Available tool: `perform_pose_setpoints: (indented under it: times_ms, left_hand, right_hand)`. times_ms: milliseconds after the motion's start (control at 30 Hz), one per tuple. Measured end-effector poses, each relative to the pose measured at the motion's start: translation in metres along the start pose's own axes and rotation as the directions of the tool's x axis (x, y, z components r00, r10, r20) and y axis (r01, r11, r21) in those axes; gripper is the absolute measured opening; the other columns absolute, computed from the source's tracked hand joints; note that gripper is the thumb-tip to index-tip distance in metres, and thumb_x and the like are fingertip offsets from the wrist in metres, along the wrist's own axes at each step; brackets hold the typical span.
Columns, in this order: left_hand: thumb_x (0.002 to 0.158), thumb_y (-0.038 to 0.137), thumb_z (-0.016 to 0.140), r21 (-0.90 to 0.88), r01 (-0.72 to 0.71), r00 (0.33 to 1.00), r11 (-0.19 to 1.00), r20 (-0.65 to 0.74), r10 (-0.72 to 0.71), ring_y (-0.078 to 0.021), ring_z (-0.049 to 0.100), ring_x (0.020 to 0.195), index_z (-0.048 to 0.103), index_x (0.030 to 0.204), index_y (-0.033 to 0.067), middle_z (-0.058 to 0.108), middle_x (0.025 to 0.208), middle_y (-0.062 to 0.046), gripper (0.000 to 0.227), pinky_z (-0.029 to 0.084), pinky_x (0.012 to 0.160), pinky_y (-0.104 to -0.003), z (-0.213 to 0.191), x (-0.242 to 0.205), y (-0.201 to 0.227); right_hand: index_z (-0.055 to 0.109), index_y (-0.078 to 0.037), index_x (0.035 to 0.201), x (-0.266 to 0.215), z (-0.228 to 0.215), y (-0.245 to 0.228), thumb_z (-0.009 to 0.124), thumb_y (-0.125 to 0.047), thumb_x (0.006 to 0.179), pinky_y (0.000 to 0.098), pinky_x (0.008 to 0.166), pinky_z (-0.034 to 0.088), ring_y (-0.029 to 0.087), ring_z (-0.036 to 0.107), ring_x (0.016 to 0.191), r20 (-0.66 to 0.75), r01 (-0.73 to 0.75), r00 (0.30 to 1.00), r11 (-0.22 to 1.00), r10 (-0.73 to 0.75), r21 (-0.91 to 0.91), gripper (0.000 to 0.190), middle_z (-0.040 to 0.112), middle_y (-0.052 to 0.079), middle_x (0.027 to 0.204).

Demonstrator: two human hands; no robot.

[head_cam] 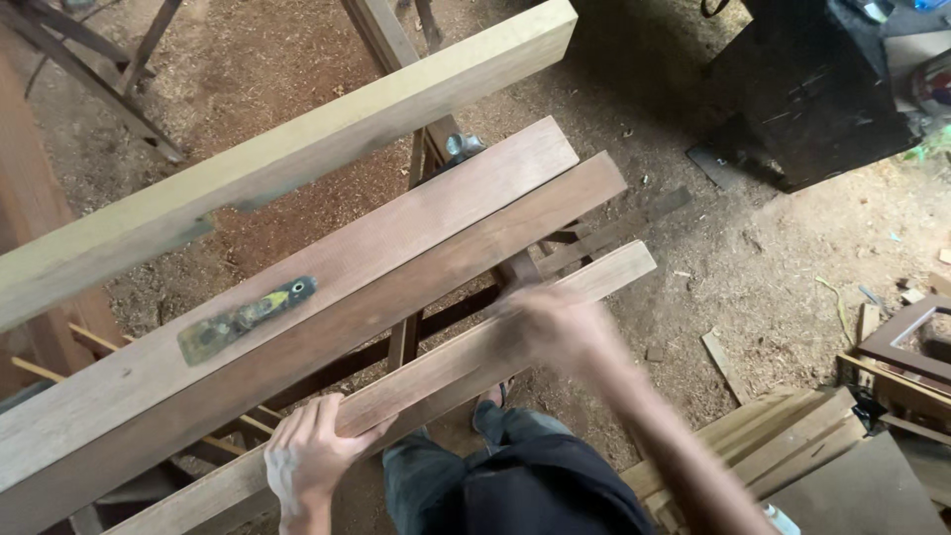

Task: The person sands long pieces of wood by hand using a piece of sandpaper, moving along the length and edges of the timber.

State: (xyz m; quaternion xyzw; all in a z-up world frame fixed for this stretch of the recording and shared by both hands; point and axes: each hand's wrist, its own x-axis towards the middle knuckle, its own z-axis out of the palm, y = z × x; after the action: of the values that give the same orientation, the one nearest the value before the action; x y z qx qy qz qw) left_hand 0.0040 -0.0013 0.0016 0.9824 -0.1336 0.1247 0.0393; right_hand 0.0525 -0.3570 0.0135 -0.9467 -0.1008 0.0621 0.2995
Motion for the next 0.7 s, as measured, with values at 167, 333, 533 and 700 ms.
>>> perform_pose_setpoints:
  times_ms: [167, 333, 533, 700]
  left_hand:
    - [0.057, 0.069, 0.083, 0.012, 0.007, 0.999, 1.0, 0.053, -0.008, -0.0248, 0.074, 0.076, 0.073, 0.087, 0.0075, 0.075, 0.08, -0.007, 0.069, 0.06, 0.073, -0.038, 0.001, -0.003, -0.002]
    - [0.057, 0.068, 0.083, 0.002, 0.014, 0.999, 1.0, 0.044, -0.014, -0.0254, 0.074, 0.076, 0.072, 0.087, 0.0081, 0.074, 0.079, -0.007, 0.067, 0.06, 0.073, -0.039, 0.001, -0.002, -0.001]
    - [0.059, 0.069, 0.082, 0.018, -0.007, 1.0, 1.0, 0.029, 0.006, -0.0263, 0.073, 0.074, 0.073, 0.085, 0.0076, 0.075, 0.081, -0.009, 0.067, 0.06, 0.071, -0.039, 0.0, 0.0, -0.002]
    - [0.061, 0.072, 0.079, 0.042, -0.03, 0.999, 0.999, 0.039, 0.028, -0.0244, 0.075, 0.074, 0.073, 0.086, 0.0054, 0.076, 0.081, -0.01, 0.072, 0.061, 0.071, -0.037, 0.0, -0.004, -0.002]
  right_hand:
    - [0.076, -0.02, 0.112, 0.0, -0.042, 0.086, 0.058, -0.009, 0.097, 0.0366, 0.06, 0.059, 0.018, 0.071, 0.075, -0.18, -0.414, 0.902, 0.903, 0.391, -0.111, 0.026, 0.075, 0.005, 0.103]
    - [0.073, -0.004, 0.103, 0.004, 0.026, -0.013, 0.061, -0.004, 0.078, 0.0422, 0.072, 0.06, 0.03, 0.071, 0.078, -0.194, 0.011, 0.981, 0.997, -0.026, -0.079, 0.028, 0.075, 0.014, 0.088]
    - [0.076, -0.01, 0.112, -0.018, -0.001, 0.023, 0.06, -0.014, 0.091, 0.0337, 0.104, 0.054, 0.02, 0.069, 0.117, -0.17, -0.039, 0.977, 0.89, 0.129, 0.454, 0.027, 0.076, 0.005, 0.121]
    - [0.071, -0.016, 0.122, -0.011, -0.01, 0.089, 0.052, -0.015, 0.108, 0.0321, 0.098, 0.057, 0.014, 0.069, 0.116, -0.378, -0.253, 0.78, 0.803, 0.499, 0.54, 0.024, 0.07, 0.003, 0.132]
